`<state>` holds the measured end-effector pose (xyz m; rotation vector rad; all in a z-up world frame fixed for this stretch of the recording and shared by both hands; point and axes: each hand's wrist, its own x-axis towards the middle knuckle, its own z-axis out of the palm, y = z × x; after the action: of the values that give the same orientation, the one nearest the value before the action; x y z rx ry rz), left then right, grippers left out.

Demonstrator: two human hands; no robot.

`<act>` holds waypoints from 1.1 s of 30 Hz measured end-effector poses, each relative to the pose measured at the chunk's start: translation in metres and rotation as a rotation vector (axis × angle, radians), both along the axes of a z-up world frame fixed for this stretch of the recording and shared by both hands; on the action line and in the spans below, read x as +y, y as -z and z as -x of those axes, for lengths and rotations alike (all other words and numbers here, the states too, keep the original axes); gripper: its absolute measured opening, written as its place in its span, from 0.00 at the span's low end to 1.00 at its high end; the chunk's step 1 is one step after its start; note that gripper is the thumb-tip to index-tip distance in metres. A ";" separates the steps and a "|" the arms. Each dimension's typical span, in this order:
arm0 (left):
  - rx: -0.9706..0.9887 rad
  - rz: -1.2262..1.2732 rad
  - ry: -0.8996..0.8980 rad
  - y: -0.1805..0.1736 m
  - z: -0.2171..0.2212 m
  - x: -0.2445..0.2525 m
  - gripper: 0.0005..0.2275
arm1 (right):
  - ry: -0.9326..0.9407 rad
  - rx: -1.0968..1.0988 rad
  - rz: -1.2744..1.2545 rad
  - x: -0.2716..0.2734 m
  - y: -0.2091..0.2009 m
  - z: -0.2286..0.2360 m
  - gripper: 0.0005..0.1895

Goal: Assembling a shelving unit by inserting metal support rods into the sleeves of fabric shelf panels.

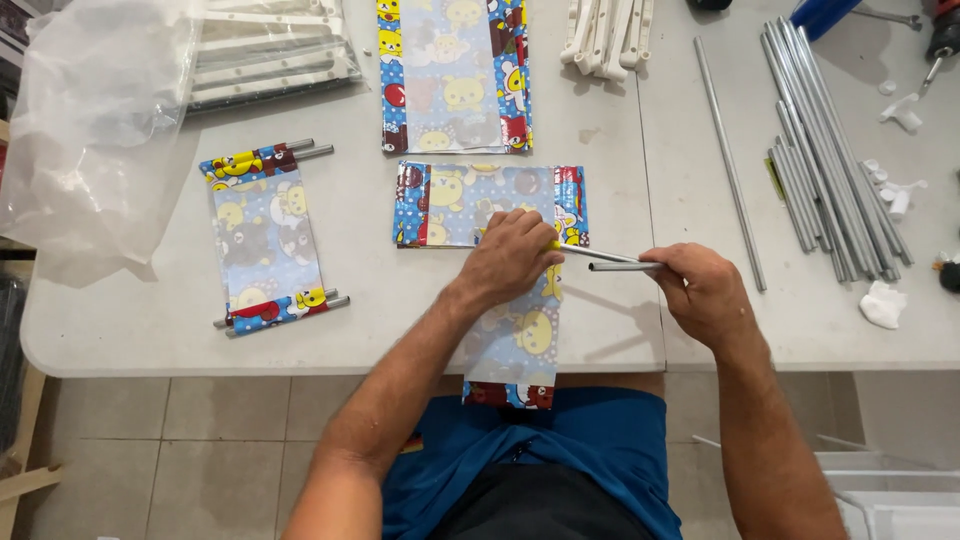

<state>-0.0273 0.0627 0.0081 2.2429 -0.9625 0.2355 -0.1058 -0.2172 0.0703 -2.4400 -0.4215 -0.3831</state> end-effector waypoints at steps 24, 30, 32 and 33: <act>-0.197 -0.128 -0.006 -0.044 0.011 -0.023 0.07 | 0.019 0.156 -0.441 0.019 0.005 -0.020 0.03; -0.322 -0.196 -0.105 -0.036 0.020 -0.048 0.09 | 0.080 0.056 -0.704 0.074 0.018 -0.035 0.08; -0.339 -0.210 -0.117 -0.029 0.016 -0.048 0.10 | 0.084 0.042 -0.736 0.081 0.021 -0.040 0.10; -0.319 -0.213 -0.125 -0.025 0.013 -0.047 0.09 | 0.099 0.033 -0.774 0.081 0.021 -0.043 0.10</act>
<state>-0.0398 0.0156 0.0330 2.5138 -1.0525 0.5861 -0.0627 -0.1359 0.0489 -1.7095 -0.0991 -0.4454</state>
